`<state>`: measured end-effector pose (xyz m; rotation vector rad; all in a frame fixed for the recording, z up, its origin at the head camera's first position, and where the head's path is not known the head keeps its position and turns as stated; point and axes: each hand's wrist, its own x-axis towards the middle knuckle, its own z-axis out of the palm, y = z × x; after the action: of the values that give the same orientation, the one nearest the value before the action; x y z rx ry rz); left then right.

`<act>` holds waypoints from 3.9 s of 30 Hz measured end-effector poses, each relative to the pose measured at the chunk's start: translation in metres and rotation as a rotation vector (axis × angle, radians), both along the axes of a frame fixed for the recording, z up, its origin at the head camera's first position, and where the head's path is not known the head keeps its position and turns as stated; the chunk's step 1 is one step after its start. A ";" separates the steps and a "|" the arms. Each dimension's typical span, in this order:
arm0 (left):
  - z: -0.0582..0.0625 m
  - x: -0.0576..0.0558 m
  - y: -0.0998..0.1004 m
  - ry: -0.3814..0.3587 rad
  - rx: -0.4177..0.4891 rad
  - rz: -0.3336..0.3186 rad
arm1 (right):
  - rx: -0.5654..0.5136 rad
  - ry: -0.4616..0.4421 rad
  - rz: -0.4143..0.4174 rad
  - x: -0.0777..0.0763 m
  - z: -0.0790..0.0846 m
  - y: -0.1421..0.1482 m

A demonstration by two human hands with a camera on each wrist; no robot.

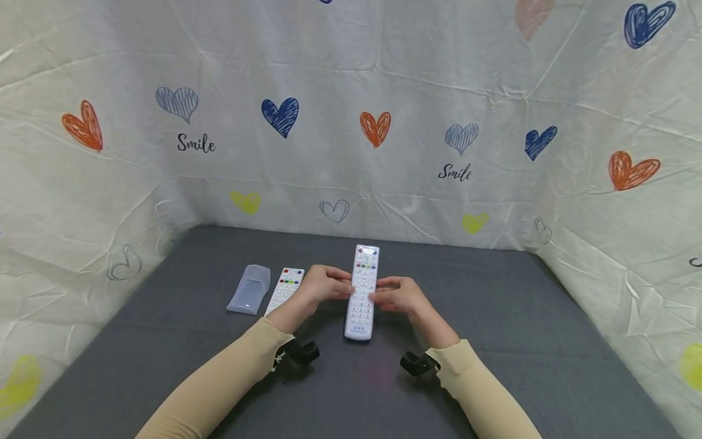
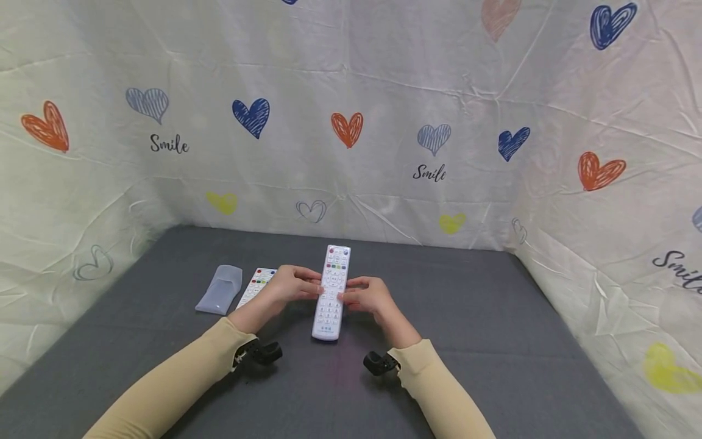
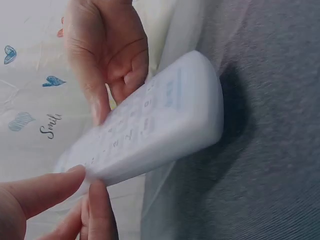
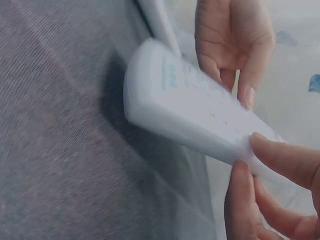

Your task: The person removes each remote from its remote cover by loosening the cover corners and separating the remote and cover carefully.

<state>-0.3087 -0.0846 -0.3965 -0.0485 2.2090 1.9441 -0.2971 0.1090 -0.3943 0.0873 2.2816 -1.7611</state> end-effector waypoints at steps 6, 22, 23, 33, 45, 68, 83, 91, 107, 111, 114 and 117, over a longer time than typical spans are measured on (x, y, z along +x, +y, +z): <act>0.012 0.000 -0.002 0.077 0.036 -0.027 | -0.003 0.106 -0.045 0.004 0.012 0.001; 0.022 0.003 -0.003 0.203 0.124 -0.069 | -0.058 0.274 -0.079 0.010 0.021 0.005; 0.022 0.003 -0.003 0.196 0.141 -0.074 | -0.075 0.256 -0.082 0.010 0.020 0.005; 0.011 0.003 -0.009 0.093 0.245 -0.159 | -0.210 0.142 -0.124 0.009 0.013 0.006; -0.005 0.005 -0.004 0.044 0.163 -0.138 | -0.204 0.177 -0.089 0.007 -0.007 0.008; -0.020 0.010 0.008 -0.054 0.001 -0.092 | -0.109 0.061 0.004 0.004 -0.026 0.007; -0.023 0.010 0.008 -0.054 -0.089 -0.124 | 0.061 0.051 0.045 0.007 -0.022 0.007; -0.023 0.010 0.010 -0.040 -0.124 -0.125 | 0.098 0.038 0.061 0.007 -0.024 0.009; -0.019 -0.015 0.008 -0.063 -0.177 -0.067 | 0.089 -0.006 0.046 0.003 -0.029 0.009; -0.019 -0.023 0.009 -0.071 -0.176 -0.045 | 0.083 -0.008 0.053 0.003 -0.029 0.008; -0.019 -0.029 0.011 -0.081 -0.166 -0.024 | 0.083 -0.012 0.053 0.004 -0.028 0.008; -0.021 -0.036 0.013 -0.087 -0.165 0.000 | 0.075 -0.014 0.051 0.004 -0.027 0.007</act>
<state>-0.3443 -0.0717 -0.4172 -0.1549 2.3054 1.7210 -0.2929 0.1161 -0.4216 0.0548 2.3189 -1.6450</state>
